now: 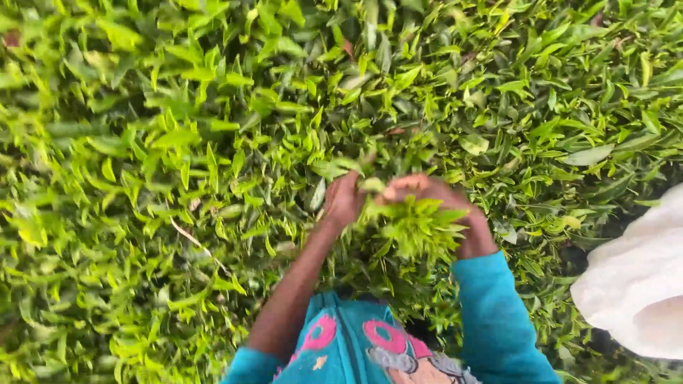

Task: A person is rapidly plucking tea leaves from bushes in a field using both hands.

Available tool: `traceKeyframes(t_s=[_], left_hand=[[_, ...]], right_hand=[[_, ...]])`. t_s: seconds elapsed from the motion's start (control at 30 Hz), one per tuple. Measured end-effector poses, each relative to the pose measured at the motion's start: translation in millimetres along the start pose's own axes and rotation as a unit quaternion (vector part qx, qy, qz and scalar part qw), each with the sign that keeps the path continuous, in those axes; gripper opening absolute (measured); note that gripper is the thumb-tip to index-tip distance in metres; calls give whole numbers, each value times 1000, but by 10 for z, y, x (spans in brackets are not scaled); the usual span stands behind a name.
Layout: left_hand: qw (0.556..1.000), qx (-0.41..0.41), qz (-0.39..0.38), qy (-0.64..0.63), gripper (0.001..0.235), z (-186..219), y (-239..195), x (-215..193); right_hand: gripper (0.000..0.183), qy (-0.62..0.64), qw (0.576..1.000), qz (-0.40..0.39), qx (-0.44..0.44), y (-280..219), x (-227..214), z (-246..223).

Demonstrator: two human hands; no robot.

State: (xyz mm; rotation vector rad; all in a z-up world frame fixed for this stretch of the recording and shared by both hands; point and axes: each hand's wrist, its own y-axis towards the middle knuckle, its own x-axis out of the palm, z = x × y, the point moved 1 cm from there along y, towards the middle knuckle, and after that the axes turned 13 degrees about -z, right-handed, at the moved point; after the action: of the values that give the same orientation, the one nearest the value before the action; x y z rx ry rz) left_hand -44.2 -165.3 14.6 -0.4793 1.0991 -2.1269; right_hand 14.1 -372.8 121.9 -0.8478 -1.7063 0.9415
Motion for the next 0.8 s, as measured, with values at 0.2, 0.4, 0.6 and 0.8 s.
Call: traceKeyframes(t_s=[0.2, 0.4, 0.6, 0.8], left_hand=[[959, -135, -4, -251, 95, -6, -182, 274], [901, -210, -158, -347, 71, -978, -1409, -45], [957, -81, -153, -235, 85, -1291, -1436, -230], [934, -7, -34, -355, 52, -1167, -1068, 70]], right_hand=[[41, -221, 928, 239, -182, 901, -601, -172], [38, -162, 920, 299, -194, 1493, -494, -155], [32, -238, 856, 421, -181, 1723, -669, 67], [34, -155, 904, 368, -155, 1996, -857, 269]])
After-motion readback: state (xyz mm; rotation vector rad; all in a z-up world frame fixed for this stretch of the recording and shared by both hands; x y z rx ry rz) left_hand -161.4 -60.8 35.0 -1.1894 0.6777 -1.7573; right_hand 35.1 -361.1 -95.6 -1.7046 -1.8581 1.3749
